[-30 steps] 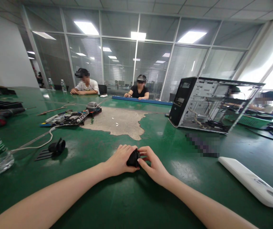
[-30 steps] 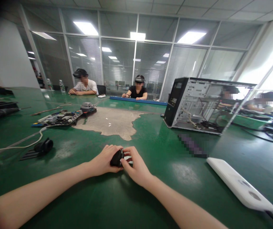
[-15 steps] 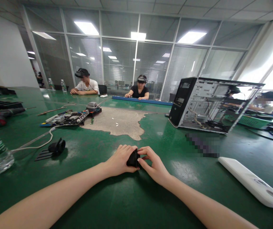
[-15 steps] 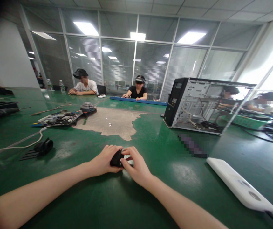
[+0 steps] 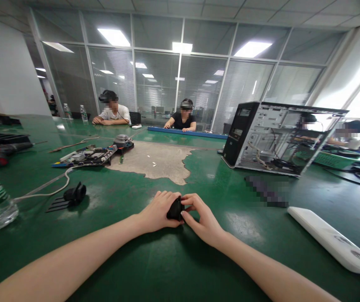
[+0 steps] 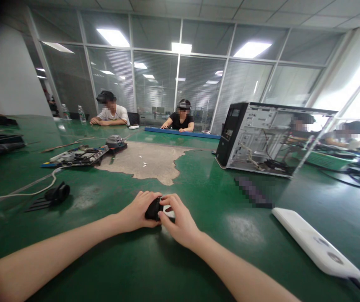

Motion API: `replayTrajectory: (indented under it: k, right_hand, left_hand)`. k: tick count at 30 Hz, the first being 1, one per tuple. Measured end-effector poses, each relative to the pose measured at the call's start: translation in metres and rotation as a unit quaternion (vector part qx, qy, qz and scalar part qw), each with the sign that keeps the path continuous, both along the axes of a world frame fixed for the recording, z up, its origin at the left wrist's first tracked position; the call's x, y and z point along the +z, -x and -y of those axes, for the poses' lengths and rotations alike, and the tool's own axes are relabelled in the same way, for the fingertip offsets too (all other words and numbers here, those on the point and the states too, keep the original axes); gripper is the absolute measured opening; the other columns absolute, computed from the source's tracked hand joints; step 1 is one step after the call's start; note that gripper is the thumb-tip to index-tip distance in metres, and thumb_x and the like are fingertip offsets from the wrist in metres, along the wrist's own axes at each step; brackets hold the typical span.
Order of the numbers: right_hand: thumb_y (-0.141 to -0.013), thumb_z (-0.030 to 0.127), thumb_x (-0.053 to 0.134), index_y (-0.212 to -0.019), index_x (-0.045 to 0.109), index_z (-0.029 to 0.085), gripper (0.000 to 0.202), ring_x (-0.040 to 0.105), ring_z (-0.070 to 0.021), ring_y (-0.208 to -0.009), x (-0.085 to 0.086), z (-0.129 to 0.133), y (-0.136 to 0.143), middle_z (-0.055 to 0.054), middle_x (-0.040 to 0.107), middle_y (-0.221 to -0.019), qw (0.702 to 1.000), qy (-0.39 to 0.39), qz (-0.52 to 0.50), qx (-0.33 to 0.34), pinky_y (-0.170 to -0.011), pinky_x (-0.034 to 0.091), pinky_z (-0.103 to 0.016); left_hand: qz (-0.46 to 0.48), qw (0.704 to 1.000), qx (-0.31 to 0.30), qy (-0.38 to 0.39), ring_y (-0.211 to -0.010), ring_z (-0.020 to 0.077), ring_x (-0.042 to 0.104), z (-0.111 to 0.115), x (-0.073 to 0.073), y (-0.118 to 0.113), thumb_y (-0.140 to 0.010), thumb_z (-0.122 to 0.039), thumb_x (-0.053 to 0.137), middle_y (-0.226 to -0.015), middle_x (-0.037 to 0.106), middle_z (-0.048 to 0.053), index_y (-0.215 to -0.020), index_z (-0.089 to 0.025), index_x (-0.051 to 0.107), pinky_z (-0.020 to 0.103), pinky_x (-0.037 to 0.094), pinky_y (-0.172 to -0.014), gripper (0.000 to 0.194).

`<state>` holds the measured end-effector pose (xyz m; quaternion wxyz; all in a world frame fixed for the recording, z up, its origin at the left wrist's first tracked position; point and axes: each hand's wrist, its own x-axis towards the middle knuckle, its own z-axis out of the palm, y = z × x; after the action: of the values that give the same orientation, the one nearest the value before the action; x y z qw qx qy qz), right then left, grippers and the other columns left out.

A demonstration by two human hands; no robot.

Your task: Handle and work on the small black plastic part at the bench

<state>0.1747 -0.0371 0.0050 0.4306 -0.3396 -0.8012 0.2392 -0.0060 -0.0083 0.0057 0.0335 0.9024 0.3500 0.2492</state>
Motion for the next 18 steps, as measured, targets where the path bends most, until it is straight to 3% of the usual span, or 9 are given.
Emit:
replayTrajectory:
  k: [11, 18]
  right_hand:
    - [-0.082, 0.018, 0.047, -0.109, 0.042, 0.021, 0.027, 0.056, -0.0144, -0.083, -0.0024, -0.002, 0.0003, -0.005, 0.053, -0.097, 0.995, 0.099, -0.003, 0.022, -0.074, 0.052, -0.033]
    - [-0.08, 0.017, 0.049, -0.095, 0.051, 0.021, 0.016, 0.05, -0.0177, -0.097, -0.0006, -0.0017, 0.0002, -0.006, 0.048, -0.102, 1.0, 0.004, -0.011, -0.002, -0.077, 0.05, -0.032]
  left_hand:
    - [-0.003, 1.0, 0.002, 0.004, -0.089, 0.0237, 0.048, -0.0003, 0.0007, -0.0009, -0.065, -0.041, 0.063, -0.102, 0.055, 0.006, -0.113, -0.02, 0.038, 0.035, 0.033, -0.076, 0.059]
    - [0.002, 1.0, 0.002, -0.003, -0.089, 0.0235, 0.048, -0.0002, -0.0007, -0.0012, -0.064, -0.043, 0.064, -0.102, 0.054, 0.006, -0.113, -0.02, 0.037, 0.034, 0.034, -0.076, 0.061]
